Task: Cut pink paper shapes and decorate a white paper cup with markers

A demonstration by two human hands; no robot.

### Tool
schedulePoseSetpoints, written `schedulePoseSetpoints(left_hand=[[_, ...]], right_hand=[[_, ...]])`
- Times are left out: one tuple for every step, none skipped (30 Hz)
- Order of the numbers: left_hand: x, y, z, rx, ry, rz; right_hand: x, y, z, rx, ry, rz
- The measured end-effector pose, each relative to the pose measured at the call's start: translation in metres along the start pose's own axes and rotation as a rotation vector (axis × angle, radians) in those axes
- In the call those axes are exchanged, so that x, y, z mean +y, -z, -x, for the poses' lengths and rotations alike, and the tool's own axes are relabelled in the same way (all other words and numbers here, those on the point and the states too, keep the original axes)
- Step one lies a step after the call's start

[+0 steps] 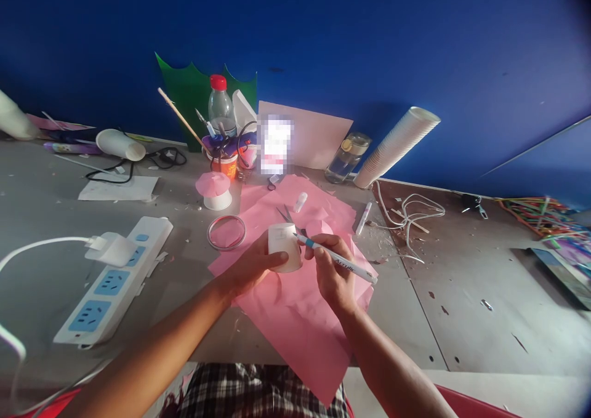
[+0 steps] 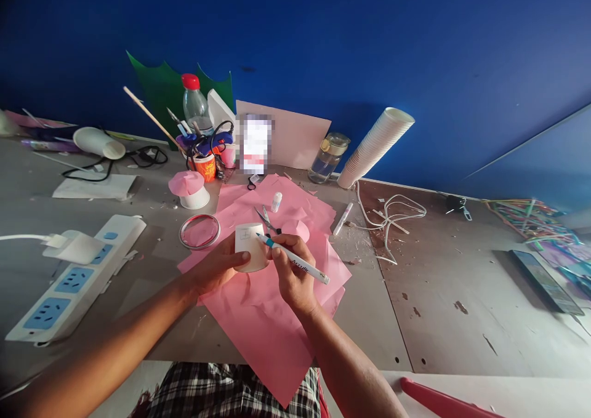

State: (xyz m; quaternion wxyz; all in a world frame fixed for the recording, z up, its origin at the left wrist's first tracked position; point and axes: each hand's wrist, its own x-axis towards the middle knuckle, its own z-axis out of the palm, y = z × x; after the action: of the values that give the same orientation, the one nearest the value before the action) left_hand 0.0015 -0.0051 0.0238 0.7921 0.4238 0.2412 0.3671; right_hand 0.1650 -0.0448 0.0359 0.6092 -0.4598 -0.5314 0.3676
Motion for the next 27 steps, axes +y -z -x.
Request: schedulePoseSetpoints(left_hand=[[0.0001, 0.0002, 0.0002, 0.013, 0.002, 0.005], [0.0, 0.0004, 0.0003, 0.025, 0.004, 0.013], [-0.0002, 0.0007, 0.0004, 0.032, 0.006, 0.019], [-0.0005, 0.0009, 0.0004, 0.037, 0.005, 0.025], [-0.001, 0.0012, 0.0003, 0.04, 0.005, 0.03], [-0.0016, 0.0015, 0.0002, 0.042, 0.006, 0.035], [-0.0023, 0.0017, -0.0001, 0.044, 0.006, 0.039], [-0.003, 0.0019, -0.0004, 0.045, 0.007, 0.042], [-0.0037, 0.0021, -0.0007, 0.05, 0.005, 0.047], [-0.0042, 0.0023, -0.001, 0.053, 0.004, 0.051], [-0.0046, 0.0023, -0.0012, 0.055, 0.004, 0.055], [-0.0047, 0.0022, -0.0014, 0.056, 0.004, 0.058], [-0.0045, 0.0019, -0.0015, 0.055, 0.006, 0.062], [-0.004, 0.0015, -0.0015, 0.055, 0.007, 0.065], [-0.0034, 0.001, -0.0014, 0.054, 0.009, 0.069], [-0.0026, 0.0005, -0.0013, 0.053, 0.012, 0.073], [-0.0019, -0.0001, -0.0011, 0.056, 0.014, 0.077], [-0.0013, -0.0005, -0.0008, 0.059, 0.017, 0.08], [-0.0008, -0.0009, -0.0006, 0.063, 0.02, 0.081], [-0.0005, -0.0011, -0.0003, 0.066, 0.023, 0.08], [-0.0004, -0.0012, -0.0001, 0.068, 0.024, 0.077], [-0.0006, -0.0011, 0.0002, 0.071, 0.022, 0.074], [-0.0008, -0.0008, 0.0004, 0.071, 0.022, 0.073], [-0.0012, -0.0004, 0.0005, 0.071, 0.022, 0.075], [-0.0016, 0.0002, 0.0005, 0.071, 0.022, 0.079], [-0.002, 0.0009, 0.0005, 0.069, 0.022, 0.082], [-0.0025, 0.0017, 0.0005, 0.063, 0.019, 0.085]], right_hand=[[0.0004, 0.0002, -0.0002, 0.008, -0.005, 0.003], [0.0006, 0.0004, -0.0004, 0.015, -0.01, 0.013], [0.0005, 0.0005, -0.0006, 0.021, -0.015, 0.027], [0.0002, 0.0007, -0.0009, 0.025, -0.015, 0.045], [-0.0004, 0.0008, -0.0011, 0.029, -0.013, 0.067], [-0.001, 0.0009, -0.0014, 0.032, -0.009, 0.092], [-0.0018, 0.0008, -0.0017, 0.036, 0.0, 0.115], [-0.0027, 0.0005, -0.002, 0.039, 0.013, 0.135], [-0.0035, 0.0002, -0.0023, 0.039, 0.027, 0.152], [-0.0044, -0.0002, -0.0024, 0.037, 0.041, 0.167], [-0.0051, -0.0005, -0.0025, 0.033, 0.052, 0.178], [-0.0057, -0.0009, -0.0025, 0.028, 0.06, 0.186], [-0.006, -0.0011, -0.0025, 0.022, 0.063, 0.193], [-0.0062, -0.0012, -0.0024, 0.014, 0.064, 0.201], [-0.0061, -0.0011, -0.0023, 0.007, 0.064, 0.209], [-0.0058, -0.0008, -0.0022, -0.001, 0.065, 0.217], [-0.0053, -0.0005, -0.0021, -0.005, 0.067, 0.226], [-0.0049, -0.0001, -0.002, -0.006, 0.069, 0.236], [-0.0045, 0.0003, -0.002, -0.005, 0.07, 0.245], [-0.0042, 0.0006, -0.0019, -0.003, 0.07, 0.252], [-0.0041, 0.0009, -0.0019, 0.0, 0.069, 0.256], [-0.0041, 0.001, -0.0019, 0.003, 0.07, 0.257], [-0.0043, 0.0011, -0.0019, 0.005, 0.069, 0.254], [-0.0046, 0.001, -0.002, 0.006, 0.069, 0.245], [-0.005, 0.0008, -0.0022, 0.007, 0.07, 0.233], [-0.0053, 0.0006, -0.0025, 0.008, 0.069, 0.219], [-0.0055, 0.0002, -0.0028, 0.009, 0.065, 0.204]])
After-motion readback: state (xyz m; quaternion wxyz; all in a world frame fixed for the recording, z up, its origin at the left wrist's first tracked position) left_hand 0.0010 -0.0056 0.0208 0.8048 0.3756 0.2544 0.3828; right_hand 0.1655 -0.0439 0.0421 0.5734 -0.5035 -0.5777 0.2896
